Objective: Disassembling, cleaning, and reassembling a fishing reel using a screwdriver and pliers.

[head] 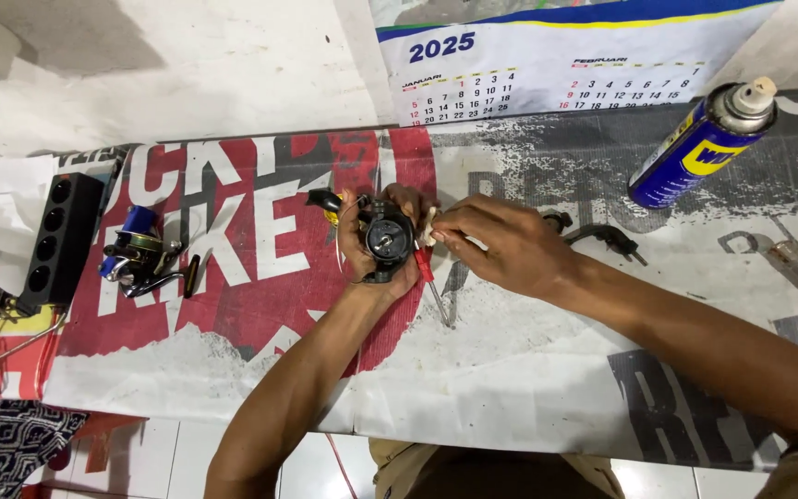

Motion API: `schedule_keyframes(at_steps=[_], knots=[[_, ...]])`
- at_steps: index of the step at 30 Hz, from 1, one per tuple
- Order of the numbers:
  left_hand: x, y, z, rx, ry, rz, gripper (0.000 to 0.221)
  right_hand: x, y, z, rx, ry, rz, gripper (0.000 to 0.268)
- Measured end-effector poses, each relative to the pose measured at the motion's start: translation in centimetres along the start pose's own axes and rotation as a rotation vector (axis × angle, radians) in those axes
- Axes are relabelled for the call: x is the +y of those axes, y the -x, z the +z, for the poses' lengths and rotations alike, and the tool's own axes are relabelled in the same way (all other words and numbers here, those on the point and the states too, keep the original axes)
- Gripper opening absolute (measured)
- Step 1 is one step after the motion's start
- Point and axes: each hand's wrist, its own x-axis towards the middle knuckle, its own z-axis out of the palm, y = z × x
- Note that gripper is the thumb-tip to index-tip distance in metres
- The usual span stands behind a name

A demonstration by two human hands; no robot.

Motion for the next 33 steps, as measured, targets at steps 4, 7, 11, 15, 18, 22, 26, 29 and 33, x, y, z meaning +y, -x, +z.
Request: schedule_keyframes(at_steps=[4, 7, 11, 15, 18, 22, 26, 29, 33], knots=[[0.6, 0.6, 0.5, 0.026, -0.017, -0.121, 0.044, 0.5, -0.3, 0.9, -0.014, 0.025, -0.025, 0.016], [0.5, -0.7, -2.1, 0.027, 0.029, -0.018, 0.042, 0.6, 0.3, 2.5, 0.033, 0.007, 0.0, 0.01], [2.2, -3.9, -7.0, -0.201, -0.11, -0.167, 0.065, -0.2, 1.1, 3.7, 0.0, 0.019, 0.053, 0.022], [1.7, -5.1, -9.8, -0.288, -0.01, -0.158, 0.057, -1.7, 1.7, 3.9, -0.118, -0.083, 0.183, 0.055], [1.6, -4.6, -8.7, -0.249, -0.032, -0.137, 0.052, -2.3, 1.6, 4.1, -0.11, -0.225, 0.315, 0.05], [1.8, -2.9, -6.8, -0.18, -0.066, -0.106, 0.046, -2.3, 2.0, 4.6, -0.116, -0.395, 0.444, 0.059], [2.4, -3.9, -6.7, -0.187, -0.171, -0.097, 0.053, -1.2, 2.7, 4.8, -0.008, -0.621, 0.65, 0.064], [3.0, -4.3, -5.6, -0.249, -0.222, -0.049, 0.061, -0.7, 2.6, 4.1, 0.016, -0.864, 0.723, 0.052], [4.5, -5.4, -6.6, -0.32, -0.275, -0.04, 0.069, 0.7, 3.8, 3.9, 0.058, -1.107, 0.839, 0.049]])
